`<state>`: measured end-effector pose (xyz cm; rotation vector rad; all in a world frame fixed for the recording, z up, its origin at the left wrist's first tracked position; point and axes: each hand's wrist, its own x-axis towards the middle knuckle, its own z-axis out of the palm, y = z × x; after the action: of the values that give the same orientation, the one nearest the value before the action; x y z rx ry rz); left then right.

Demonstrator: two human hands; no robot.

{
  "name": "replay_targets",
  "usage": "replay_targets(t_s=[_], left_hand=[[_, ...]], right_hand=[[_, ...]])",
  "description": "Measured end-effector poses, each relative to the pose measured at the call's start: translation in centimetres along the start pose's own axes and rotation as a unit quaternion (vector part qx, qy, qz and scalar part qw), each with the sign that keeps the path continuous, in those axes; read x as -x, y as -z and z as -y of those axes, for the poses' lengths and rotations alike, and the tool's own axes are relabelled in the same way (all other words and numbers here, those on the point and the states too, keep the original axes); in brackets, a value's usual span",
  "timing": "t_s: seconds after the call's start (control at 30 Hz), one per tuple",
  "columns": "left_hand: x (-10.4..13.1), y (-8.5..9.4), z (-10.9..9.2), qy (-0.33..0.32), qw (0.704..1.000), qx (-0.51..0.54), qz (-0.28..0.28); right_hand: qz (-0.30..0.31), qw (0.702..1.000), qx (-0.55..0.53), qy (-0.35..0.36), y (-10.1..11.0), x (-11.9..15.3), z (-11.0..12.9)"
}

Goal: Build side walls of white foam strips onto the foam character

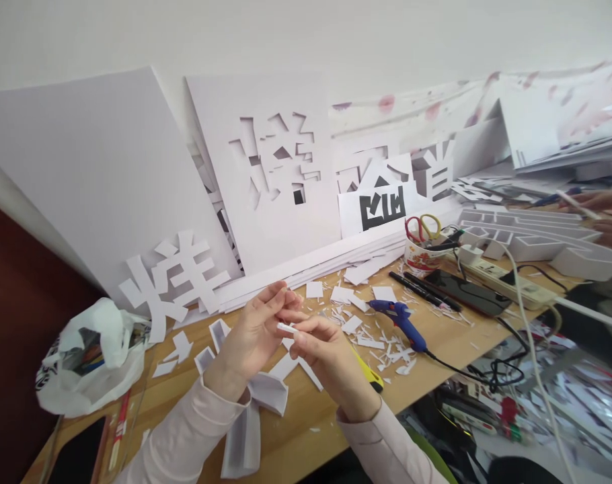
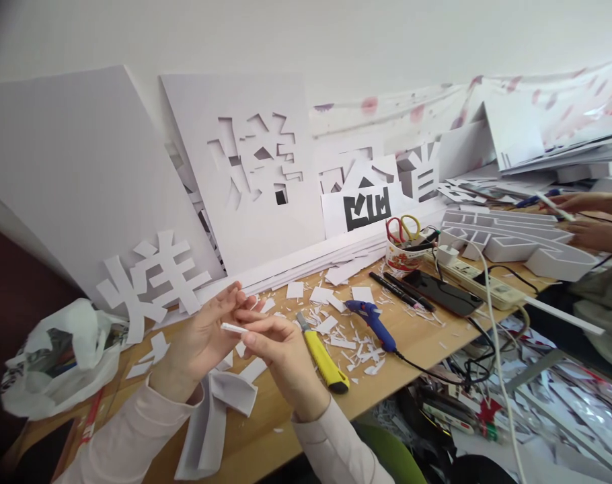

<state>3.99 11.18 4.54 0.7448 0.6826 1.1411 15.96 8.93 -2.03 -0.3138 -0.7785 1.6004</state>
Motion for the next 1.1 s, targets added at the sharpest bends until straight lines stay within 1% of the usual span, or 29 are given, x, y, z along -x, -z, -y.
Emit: replay_targets(t_s=[0.07,0.13,0.3,0.37,0.5,0.6,0.67,0.8,0.87,0.9,0.97,1.03,1.1], left_hand=[[0.0,-0.1,0.4,-0.004,1.0,-0.014,-0.001],[0.1,-0.1,0.9,-0.016,1.0,-0.027,-0.007],[0.4,0.0,1.9,-0.068,0.997,-0.023,-0.012],[0.6,0.1,2.0,-0.066,0.998,-0.011,-0.014],[1.0,0.6,1.9,-0.039,0.999,-0.005,-0.038],[1.4,1.2,1.6,-0.021,0.997,-0.043,-0.055],[1.6,1.6,1.4,-0.026,0.993,-0.093,-0.069],[1.7,2.5,1.0,-0.102,0.965,-0.216,-0.109],[1.6,3.1,0.6,-0.14,0.953,-0.238,-0.126],[1.5,3.4,0.4,-0.152,0.952,-0.234,-0.129],[1.5,3.9,0.1,-0.155,0.96,-0.203,-0.119],[1.6,4.3,-0.2,-0.124,0.976,-0.149,-0.099],[1.8,4.4,-0.1,-0.076,0.991,-0.083,-0.079]], right_hand=[[0.006,1.0,-0.023,-0.018,-0.2,-0.2,0.0],[-0.004,0.999,-0.036,-0.023,-0.4,-0.4,-0.1],[-0.064,0.997,-0.048,0.008,-0.2,-0.6,-0.6],[-0.076,0.995,-0.057,0.021,0.1,-0.4,-0.7],[-0.099,0.992,-0.065,0.034,0.9,-0.4,-0.3],[-0.096,0.994,-0.034,0.044,1.6,-0.6,0.6],[-0.091,0.995,-0.005,0.049,2.0,-0.7,1.2],[-0.097,0.995,0.008,0.032,2.4,-0.7,2.7],[-0.104,0.994,0.003,0.024,2.4,-0.6,3.4],[-0.107,0.994,0.003,0.021,2.4,-0.6,3.8],[-0.116,0.993,0.007,0.017,2.4,-0.6,4.3],[-0.124,0.992,0.011,0.015,2.4,-0.7,4.6],[-0.125,0.992,0.013,0.013,2.3,-0.8,4.3]])
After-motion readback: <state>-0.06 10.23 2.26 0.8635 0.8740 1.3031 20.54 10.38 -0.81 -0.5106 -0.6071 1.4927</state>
